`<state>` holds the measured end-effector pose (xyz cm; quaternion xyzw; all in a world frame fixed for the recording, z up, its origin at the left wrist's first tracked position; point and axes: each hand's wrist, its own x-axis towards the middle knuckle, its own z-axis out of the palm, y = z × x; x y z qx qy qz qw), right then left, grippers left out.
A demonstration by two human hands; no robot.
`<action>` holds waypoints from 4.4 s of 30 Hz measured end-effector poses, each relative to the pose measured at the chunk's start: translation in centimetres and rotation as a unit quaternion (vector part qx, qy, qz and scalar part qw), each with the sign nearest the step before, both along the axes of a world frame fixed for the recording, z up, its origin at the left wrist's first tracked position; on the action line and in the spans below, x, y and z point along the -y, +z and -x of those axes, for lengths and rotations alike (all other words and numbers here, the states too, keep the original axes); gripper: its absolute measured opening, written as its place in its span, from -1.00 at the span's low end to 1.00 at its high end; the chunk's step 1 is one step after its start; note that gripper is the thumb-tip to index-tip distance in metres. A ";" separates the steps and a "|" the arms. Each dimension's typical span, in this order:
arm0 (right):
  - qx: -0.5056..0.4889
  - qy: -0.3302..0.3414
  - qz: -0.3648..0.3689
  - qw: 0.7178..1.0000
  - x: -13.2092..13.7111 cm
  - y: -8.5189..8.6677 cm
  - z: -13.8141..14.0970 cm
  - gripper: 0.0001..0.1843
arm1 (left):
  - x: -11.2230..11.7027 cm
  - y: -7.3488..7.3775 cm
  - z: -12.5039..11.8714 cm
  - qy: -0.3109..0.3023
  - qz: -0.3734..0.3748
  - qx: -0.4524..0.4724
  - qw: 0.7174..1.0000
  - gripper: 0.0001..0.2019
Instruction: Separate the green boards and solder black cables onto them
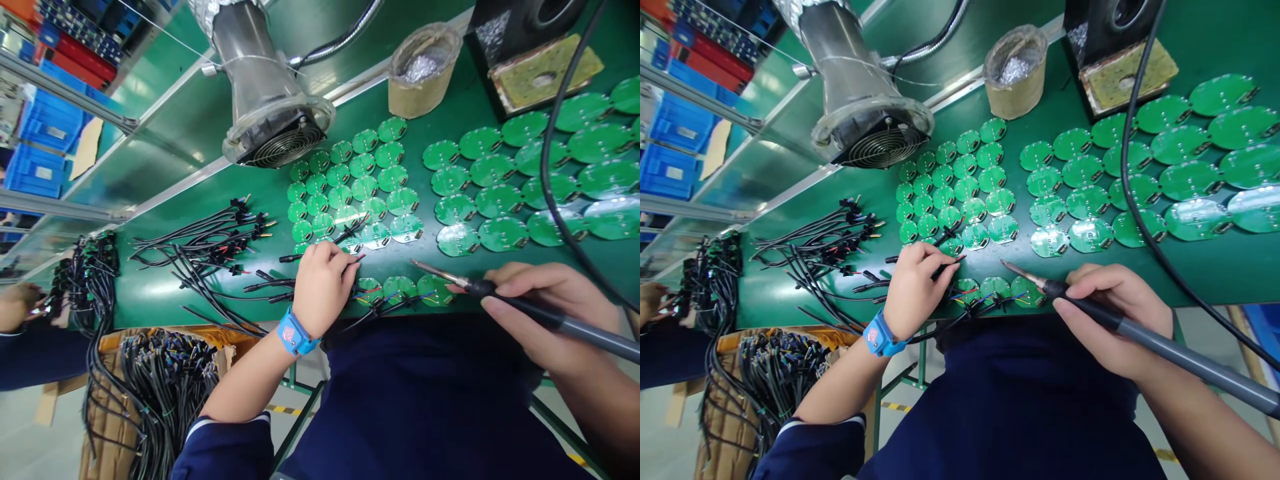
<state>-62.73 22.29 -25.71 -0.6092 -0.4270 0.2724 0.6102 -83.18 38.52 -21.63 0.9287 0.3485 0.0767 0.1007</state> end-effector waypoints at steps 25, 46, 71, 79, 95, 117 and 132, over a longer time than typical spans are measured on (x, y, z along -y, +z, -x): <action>-0.123 0.086 0.040 0.988 0.7 -0.5 -0.6 -0.77 | 3.1 0.2 -3.2 -0.108 0.170 -0.021 0.979 -0.86; -0.090 0.100 0.041 0.990 0.6 -0.3 -0.7 -0.76 | 3.4 -0.5 -3.1 -0.080 0.145 0.010 0.986 -0.89; -0.083 0.069 0.078 0.991 0.7 -0.3 -0.6 -0.83 | 3.5 -0.2 -3.3 -0.062 0.183 0.027 0.981 -0.91; -0.087 0.071 0.072 0.991 0.6 -0.3 -0.8 -0.83 | 3.4 -0.1 -3.4 -0.059 0.189 0.017 0.980 -0.91; -0.102 0.067 0.072 0.990 0.6 -0.1 -0.7 -0.83 | 3.4 -0.4 -3.5 -0.057 0.180 0.009 0.982 -0.91; -0.131 0.069 0.046 0.988 0.3 0.2 -0.9 -0.84 | 3.3 -0.3 -3.7 -0.052 0.186 -0.011 0.981 -0.90; -0.131 0.102 0.042 0.985 0.0 0.3 -1.0 -0.83 | 3.2 -0.2 -3.7 -0.048 0.187 -0.018 0.981 -0.90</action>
